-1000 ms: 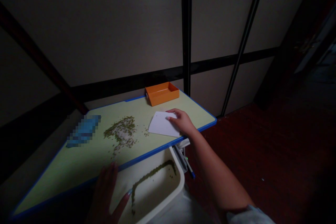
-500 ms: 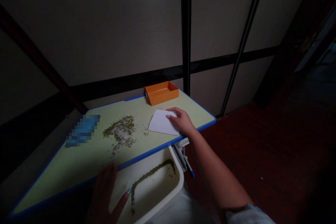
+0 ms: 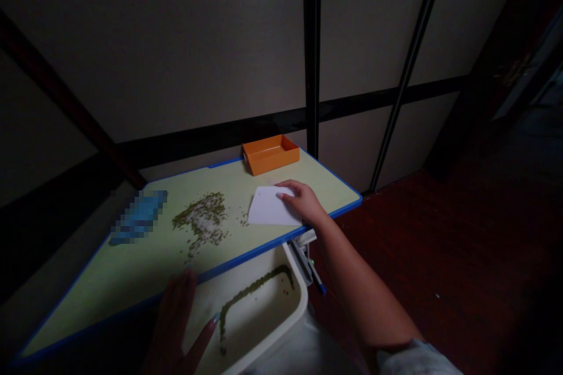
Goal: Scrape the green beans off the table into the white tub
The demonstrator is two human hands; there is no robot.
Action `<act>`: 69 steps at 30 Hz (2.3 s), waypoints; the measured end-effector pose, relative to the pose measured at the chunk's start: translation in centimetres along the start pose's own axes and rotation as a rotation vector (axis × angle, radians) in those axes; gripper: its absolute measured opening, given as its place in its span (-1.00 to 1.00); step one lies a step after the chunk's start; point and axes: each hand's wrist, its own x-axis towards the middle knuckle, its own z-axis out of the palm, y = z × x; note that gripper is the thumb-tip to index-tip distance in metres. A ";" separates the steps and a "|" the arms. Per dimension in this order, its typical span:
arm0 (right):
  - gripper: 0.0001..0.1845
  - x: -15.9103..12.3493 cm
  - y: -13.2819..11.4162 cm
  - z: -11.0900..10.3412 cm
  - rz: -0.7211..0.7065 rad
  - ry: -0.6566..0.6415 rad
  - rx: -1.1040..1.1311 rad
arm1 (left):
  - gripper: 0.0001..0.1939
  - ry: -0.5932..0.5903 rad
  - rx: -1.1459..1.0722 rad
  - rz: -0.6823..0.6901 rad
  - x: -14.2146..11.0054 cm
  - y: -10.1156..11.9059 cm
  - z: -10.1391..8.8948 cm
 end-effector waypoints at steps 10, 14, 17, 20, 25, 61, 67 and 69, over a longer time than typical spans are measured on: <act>-0.69 -0.1 -0.1 -0.1 0.005 -0.014 0.011 | -0.25 -0.035 -0.018 -0.016 0.1 0.0 0.0; -0.66 -0.2 -0.1 -0.1 0.001 -0.040 0.025 | -0.26 -0.027 -0.023 -0.038 -0.1 0.0 0.1; -0.64 -0.3 -0.1 0.0 -0.008 -0.040 0.016 | -0.26 -0.043 -0.030 -0.059 -0.2 0.1 0.1; -0.63 -0.3 0.0 0.0 -0.015 -0.031 -0.007 | -0.26 -0.054 -0.035 -0.056 -0.1 0.2 -0.2; -0.62 -0.3 -0.2 0.1 -0.025 -0.044 -0.014 | -0.25 -0.042 -0.030 -0.027 0.1 0.4 -0.6; -0.71 -0.8 -0.9 2.1 -0.107 -0.195 -0.169 | -0.25 -0.006 -0.025 -0.028 0.2 0.6 -0.2; -0.69 -1.1 -1.0 2.9 -0.102 -0.244 -0.138 | -0.24 -0.010 -0.057 -0.026 0.3 0.8 -0.4; -0.69 -1.2 -1.2 2.8 -0.092 -0.260 -0.118 | -0.24 -0.014 -0.063 -0.039 0.2 0.8 -0.4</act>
